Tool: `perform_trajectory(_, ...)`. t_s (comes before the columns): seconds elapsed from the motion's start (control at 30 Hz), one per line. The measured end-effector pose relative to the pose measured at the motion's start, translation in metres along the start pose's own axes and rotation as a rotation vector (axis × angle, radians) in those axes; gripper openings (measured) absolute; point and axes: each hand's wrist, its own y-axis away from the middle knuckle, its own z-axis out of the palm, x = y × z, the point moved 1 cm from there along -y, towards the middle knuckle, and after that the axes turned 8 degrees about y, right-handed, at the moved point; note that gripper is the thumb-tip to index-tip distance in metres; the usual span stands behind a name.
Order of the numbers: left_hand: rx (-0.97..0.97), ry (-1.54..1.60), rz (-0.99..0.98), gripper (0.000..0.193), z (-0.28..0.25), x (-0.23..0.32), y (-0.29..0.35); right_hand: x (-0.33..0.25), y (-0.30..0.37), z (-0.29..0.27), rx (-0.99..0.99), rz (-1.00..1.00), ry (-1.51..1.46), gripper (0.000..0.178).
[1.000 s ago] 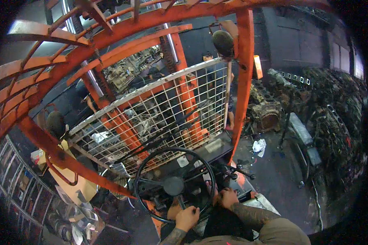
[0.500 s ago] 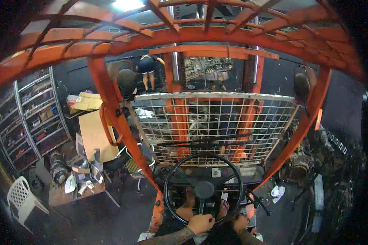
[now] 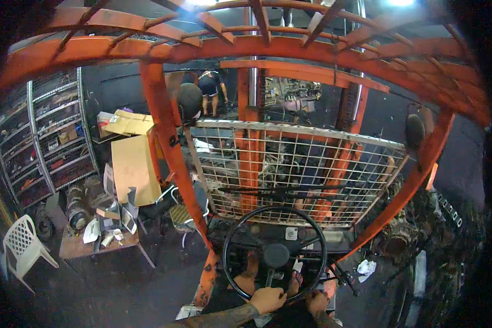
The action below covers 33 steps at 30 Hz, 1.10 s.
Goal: Operating and driving a forklift through an engine storage warehouse.
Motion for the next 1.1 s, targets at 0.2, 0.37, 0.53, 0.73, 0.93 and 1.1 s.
perform_trajectory(0.2,-0.027,0.016,0.011,0.035,-0.003,0.014,0.002,-0.031,0.027,-0.047,0.061,-0.107,0.198,0.042)
perform_trajectory(0.37,0.015,0.071,0.033,0.036,-0.001,0.002,0.003,-0.016,0.007,-0.014,0.164,-0.200,0.234,0.043)
perform_trajectory(0.53,0.002,0.127,0.028,0.037,-0.015,0.010,0.008,-0.012,0.003,0.005,0.123,-0.242,0.241,0.043)
perform_trajectory(0.73,-0.009,0.104,0.018,0.036,-0.002,-0.005,0.000,-0.009,-0.005,0.020,0.083,-0.267,0.250,0.043)
perform_trajectory(0.93,0.136,0.139,0.103,0.033,-0.006,0.002,0.007,0.006,-0.010,0.026,0.052,-0.256,0.255,0.043)
perform_trajectory(1.1,0.110,0.124,0.083,0.034,-0.009,0.001,0.006,0.015,-0.016,0.029,0.033,-0.241,0.250,0.043)
